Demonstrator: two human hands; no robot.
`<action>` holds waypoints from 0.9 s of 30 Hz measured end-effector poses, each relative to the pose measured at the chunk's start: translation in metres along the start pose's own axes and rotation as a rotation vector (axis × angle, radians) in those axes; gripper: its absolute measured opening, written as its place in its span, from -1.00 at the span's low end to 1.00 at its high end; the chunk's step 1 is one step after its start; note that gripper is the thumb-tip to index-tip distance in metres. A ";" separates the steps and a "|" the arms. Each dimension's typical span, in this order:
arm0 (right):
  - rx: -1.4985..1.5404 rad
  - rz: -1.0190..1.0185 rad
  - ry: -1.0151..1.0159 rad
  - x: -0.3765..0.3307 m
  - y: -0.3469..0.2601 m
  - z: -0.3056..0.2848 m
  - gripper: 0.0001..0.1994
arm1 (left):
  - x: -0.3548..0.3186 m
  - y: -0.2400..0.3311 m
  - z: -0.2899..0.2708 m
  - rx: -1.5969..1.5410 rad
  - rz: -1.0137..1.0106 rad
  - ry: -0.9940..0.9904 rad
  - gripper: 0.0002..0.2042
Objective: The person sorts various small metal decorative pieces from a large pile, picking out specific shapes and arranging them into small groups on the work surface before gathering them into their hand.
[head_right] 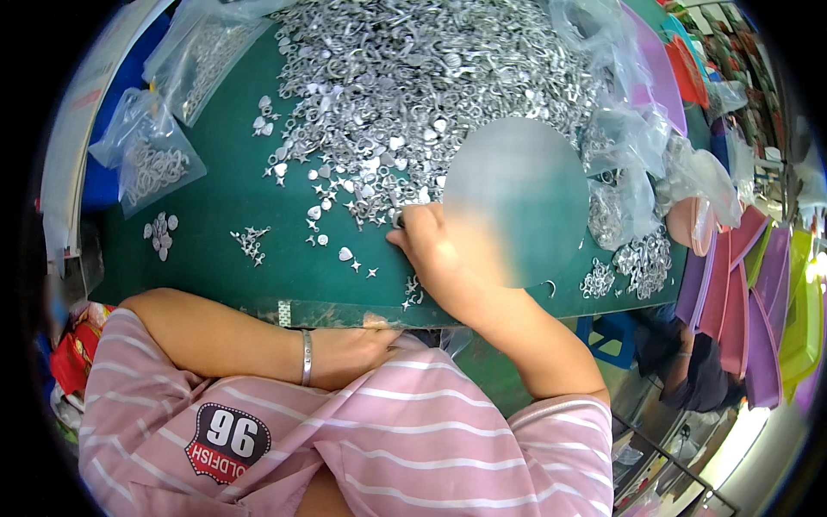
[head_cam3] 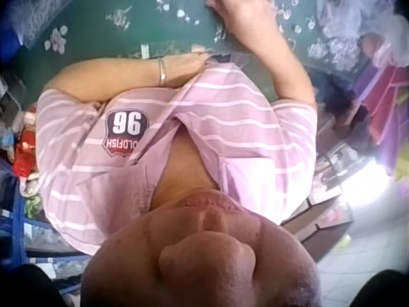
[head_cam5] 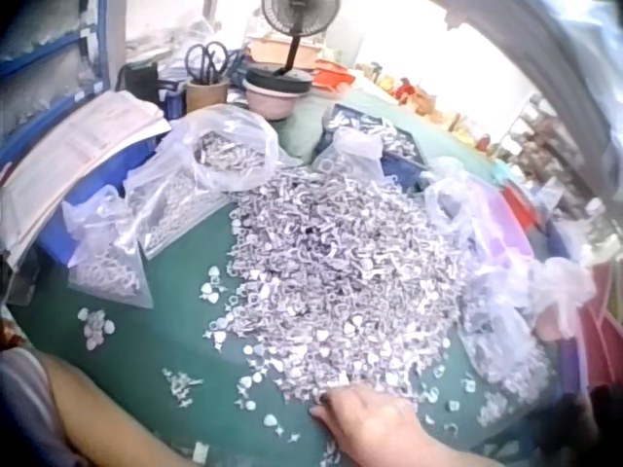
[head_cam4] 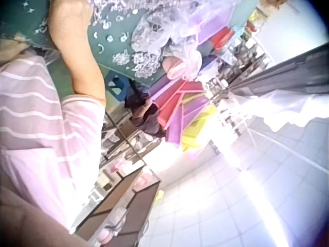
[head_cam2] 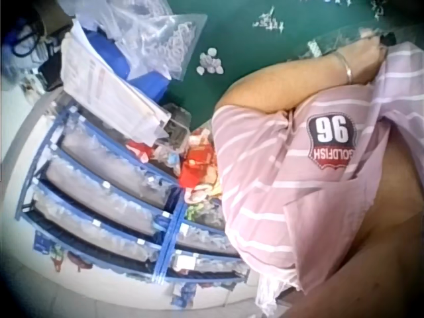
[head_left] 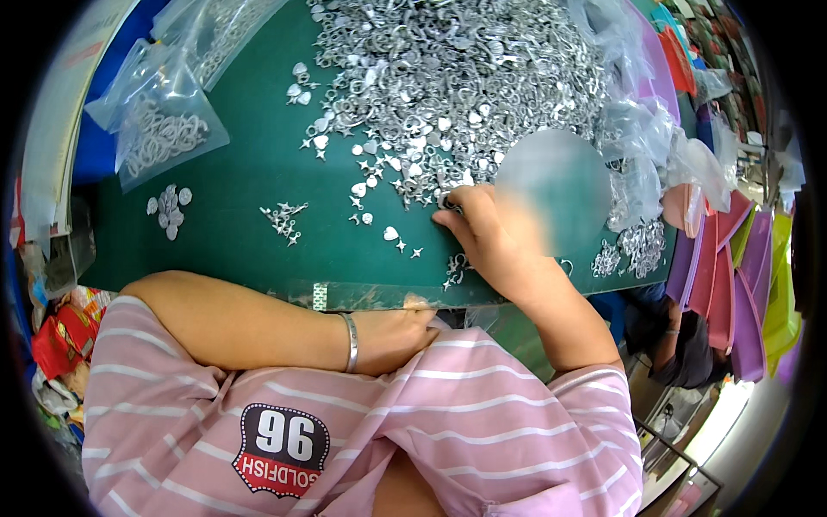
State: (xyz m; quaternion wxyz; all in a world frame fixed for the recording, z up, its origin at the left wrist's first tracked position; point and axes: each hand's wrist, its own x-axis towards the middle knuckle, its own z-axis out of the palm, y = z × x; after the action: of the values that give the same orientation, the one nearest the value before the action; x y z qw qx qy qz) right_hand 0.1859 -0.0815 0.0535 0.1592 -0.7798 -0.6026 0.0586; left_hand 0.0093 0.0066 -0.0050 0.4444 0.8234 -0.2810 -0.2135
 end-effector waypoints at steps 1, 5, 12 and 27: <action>-0.047 0.000 0.017 0.001 -0.005 0.002 -0.85 | 0.000 -0.002 0.003 -0.039 -0.013 0.014 -0.57; -0.112 0.038 -0.003 0.000 -0.009 0.002 -0.89 | -0.005 -0.005 0.006 0.070 0.090 0.125 -0.59; 0.794 0.366 -0.005 0.001 0.024 -0.028 -0.88 | -0.005 0.004 -0.005 0.002 0.014 0.085 -0.66; 2.301 0.781 0.427 0.019 0.060 -0.054 -0.80 | -0.010 -0.008 0.000 -0.109 0.071 0.135 -0.70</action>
State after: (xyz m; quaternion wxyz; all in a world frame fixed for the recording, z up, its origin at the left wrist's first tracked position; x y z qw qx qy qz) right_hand 0.2620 -0.0859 0.0867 0.8199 -0.3076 0.1111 0.4699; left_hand 0.0041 0.0171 -0.0104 0.5138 0.7999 -0.2675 -0.1568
